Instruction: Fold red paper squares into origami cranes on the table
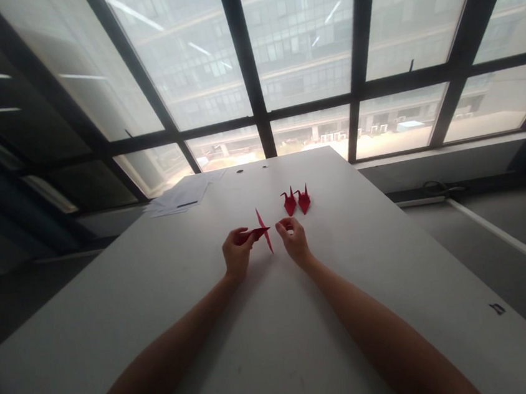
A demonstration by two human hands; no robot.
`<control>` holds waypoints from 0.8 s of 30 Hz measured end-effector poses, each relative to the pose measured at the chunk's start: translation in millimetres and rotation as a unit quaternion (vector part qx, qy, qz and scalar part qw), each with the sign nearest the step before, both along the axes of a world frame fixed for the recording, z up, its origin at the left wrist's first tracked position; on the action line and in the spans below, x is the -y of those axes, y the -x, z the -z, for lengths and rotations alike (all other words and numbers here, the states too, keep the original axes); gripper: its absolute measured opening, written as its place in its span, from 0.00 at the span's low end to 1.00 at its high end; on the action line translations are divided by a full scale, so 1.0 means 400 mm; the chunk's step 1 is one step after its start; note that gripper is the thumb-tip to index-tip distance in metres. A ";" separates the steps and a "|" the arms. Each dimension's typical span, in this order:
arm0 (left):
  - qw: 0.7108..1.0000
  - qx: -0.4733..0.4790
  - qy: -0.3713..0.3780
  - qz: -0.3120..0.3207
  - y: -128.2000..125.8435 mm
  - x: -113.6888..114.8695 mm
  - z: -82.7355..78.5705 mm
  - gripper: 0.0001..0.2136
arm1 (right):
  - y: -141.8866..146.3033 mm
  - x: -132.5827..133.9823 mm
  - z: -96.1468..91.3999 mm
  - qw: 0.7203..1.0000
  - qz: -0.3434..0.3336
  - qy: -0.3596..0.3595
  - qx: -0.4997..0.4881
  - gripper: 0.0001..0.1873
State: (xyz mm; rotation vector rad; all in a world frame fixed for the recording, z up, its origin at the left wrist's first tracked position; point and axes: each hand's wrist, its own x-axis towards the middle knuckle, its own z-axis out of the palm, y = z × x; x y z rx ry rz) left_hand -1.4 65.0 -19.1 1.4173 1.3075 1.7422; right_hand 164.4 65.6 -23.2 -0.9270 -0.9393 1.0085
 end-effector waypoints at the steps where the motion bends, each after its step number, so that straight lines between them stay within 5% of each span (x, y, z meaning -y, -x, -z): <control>1: 1.000 -0.006 -0.006 -0.001 0.001 0.001 -0.002 0.17 | 0.004 0.004 -0.001 1.000 0.002 -0.017 0.024 0.17; 5: 0.999 -0.025 -0.034 0.021 -0.010 0.016 -0.014 0.16 | 0.024 0.014 0.003 0.992 0.003 -0.065 0.112 0.25; 11: 0.996 -0.018 -0.049 0.075 -0.028 0.037 -0.025 0.13 | 0.017 0.008 0.004 0.994 -0.075 -0.060 0.051 0.17; 18: 0.986 0.022 -0.013 0.164 -0.031 0.047 -0.027 0.21 | 0.000 0.001 0.003 0.999 -0.009 -0.030 0.022 0.18; 24: 0.997 -0.059 -0.041 0.003 -0.014 0.034 -0.031 0.11 | -0.010 -0.022 0.018 0.999 0.031 -0.028 0.008 0.15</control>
